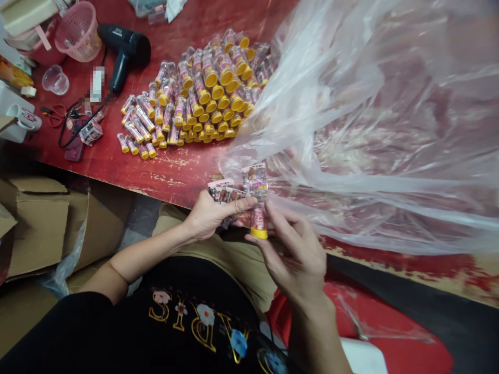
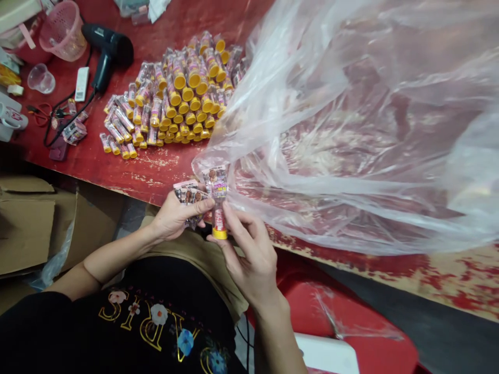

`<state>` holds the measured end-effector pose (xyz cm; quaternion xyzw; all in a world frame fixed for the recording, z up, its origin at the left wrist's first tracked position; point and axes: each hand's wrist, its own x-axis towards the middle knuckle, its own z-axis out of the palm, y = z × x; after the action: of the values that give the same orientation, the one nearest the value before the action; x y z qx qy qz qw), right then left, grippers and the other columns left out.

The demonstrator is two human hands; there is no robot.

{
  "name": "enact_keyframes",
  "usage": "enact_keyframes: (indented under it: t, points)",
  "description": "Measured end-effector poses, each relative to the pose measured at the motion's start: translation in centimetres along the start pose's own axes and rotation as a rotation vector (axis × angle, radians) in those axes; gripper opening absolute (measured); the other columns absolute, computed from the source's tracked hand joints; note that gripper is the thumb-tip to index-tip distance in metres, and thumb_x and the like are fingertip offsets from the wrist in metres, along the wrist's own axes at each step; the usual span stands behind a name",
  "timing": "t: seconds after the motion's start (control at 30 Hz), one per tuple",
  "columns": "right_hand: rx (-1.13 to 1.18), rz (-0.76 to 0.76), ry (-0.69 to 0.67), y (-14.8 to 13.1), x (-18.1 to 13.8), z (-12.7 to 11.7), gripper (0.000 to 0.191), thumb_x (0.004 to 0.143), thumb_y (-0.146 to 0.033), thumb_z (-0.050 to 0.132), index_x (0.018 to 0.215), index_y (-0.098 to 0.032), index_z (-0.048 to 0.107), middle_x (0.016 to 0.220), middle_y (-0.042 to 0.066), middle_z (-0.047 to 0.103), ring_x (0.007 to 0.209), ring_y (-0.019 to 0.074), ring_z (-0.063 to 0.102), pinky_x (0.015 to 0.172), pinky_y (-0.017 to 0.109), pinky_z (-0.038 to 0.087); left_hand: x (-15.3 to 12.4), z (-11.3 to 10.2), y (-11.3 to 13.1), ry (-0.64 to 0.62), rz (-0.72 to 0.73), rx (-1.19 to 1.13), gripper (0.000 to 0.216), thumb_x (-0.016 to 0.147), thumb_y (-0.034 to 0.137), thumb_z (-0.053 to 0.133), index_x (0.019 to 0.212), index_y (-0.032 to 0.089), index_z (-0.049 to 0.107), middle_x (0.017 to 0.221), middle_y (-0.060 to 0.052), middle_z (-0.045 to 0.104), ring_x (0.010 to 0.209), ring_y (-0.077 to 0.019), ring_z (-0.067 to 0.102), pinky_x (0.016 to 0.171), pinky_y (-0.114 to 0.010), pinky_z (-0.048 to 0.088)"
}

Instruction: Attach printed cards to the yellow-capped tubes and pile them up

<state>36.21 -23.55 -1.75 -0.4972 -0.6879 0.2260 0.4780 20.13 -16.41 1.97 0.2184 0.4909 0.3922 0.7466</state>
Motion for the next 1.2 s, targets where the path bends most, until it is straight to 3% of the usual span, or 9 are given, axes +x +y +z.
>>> enact_keyframes:
  t: [0.13,0.3,0.4,0.6,0.73,0.9,1.07,1.2]
  points:
    - [0.027,0.004,-0.059,-0.2,0.2,-0.5,0.065,0.095,-0.011,0.069,0.156,-0.029,0.054,0.121,0.012,0.076,0.103,0.0208,0.075,0.086,0.032,0.064,0.2,0.0,0.5,0.029,0.047,0.019,0.064,0.05,0.056,0.1,0.088,0.012,0.072,0.086,-0.006,0.077,0.062,-0.0105,0.064,0.054,-0.022,0.051]
    - [-0.022,0.057,0.156,-1.1,-0.3,0.9,0.059,0.092,-0.009,0.072,0.148,-0.029,0.064,0.113,0.01,0.08,0.095,0.0201,0.075,0.083,0.033,0.063,0.2,0.1,-1.3,0.163,0.194,0.033,0.061,0.059,0.056,0.097,0.096,0.013,0.074,0.092,-0.007,0.079,0.065,-0.0118,0.066,0.052,-0.021,0.05]
    - [-0.036,0.087,0.231,-1.5,-0.9,2.0,0.06,0.088,-0.008,0.077,0.144,-0.03,0.067,0.109,0.008,0.08,0.092,0.0189,0.075,0.08,0.031,0.063,0.2,0.3,-2.1,0.18,0.221,0.033,0.058,0.062,0.056,0.095,0.094,0.013,0.074,0.092,-0.006,0.078,0.064,-0.0106,0.064,0.055,-0.022,0.053]
    - [0.517,0.483,0.225,-0.5,-1.5,2.4,0.041,0.097,-0.026,0.071,0.138,-0.031,0.071,0.103,0.005,0.079,0.068,0.0142,0.072,0.063,0.03,0.063,0.0,0.0,-0.9,-0.014,0.081,0.08,0.06,0.055,0.053,0.1,0.088,0.013,0.07,0.076,0.0,0.07,0.052,-0.0066,0.055,0.045,-0.02,0.046]
    - [0.365,0.338,0.237,0.4,-0.9,1.8,0.06,0.086,-0.022,0.083,0.142,-0.035,0.068,0.1,0.002,0.076,0.075,0.0146,0.068,0.066,0.029,0.06,-0.3,-0.4,-0.8,-0.089,0.031,0.144,0.057,0.057,0.053,0.099,0.086,0.014,0.069,0.076,0.0,0.07,0.052,-0.0067,0.055,0.044,-0.02,0.046]
    - [0.154,0.184,0.399,0.2,0.3,1.7,0.045,0.08,-0.017,0.088,0.121,-0.033,0.081,0.078,0.0,0.064,0.068,0.0124,0.057,0.059,0.026,0.05,-0.9,-0.1,-1.0,-0.148,-0.068,0.178,0.059,0.057,0.057,0.097,0.088,0.014,0.071,0.076,0.0,0.069,0.056,-0.0074,0.057,0.046,-0.02,0.045]
    - [0.084,0.139,0.324,-0.2,0.4,1.6,0.038,0.088,-0.02,0.081,0.124,-0.03,0.08,0.083,0.003,0.069,0.073,0.015,0.062,0.063,0.03,0.055,-1.1,-0.1,-1.2,-0.135,-0.045,0.102,0.054,0.06,0.053,0.097,0.086,0.015,0.069,0.07,0.003,0.064,0.05,-0.0048,0.049,0.042,-0.018,0.041]
    - [0.0,0.169,0.401,-0.4,0.2,1.7,0.029,0.088,-0.02,0.081,0.114,-0.03,0.083,0.078,0.002,0.069,0.07,0.0144,0.063,0.06,0.029,0.054,-1.4,-0.3,-1.5,-0.145,-0.009,0.086,0.049,0.063,0.046,0.098,0.089,0.015,0.071,0.076,0.002,0.066,0.053,-0.0052,0.05,0.042,-0.018,0.041]
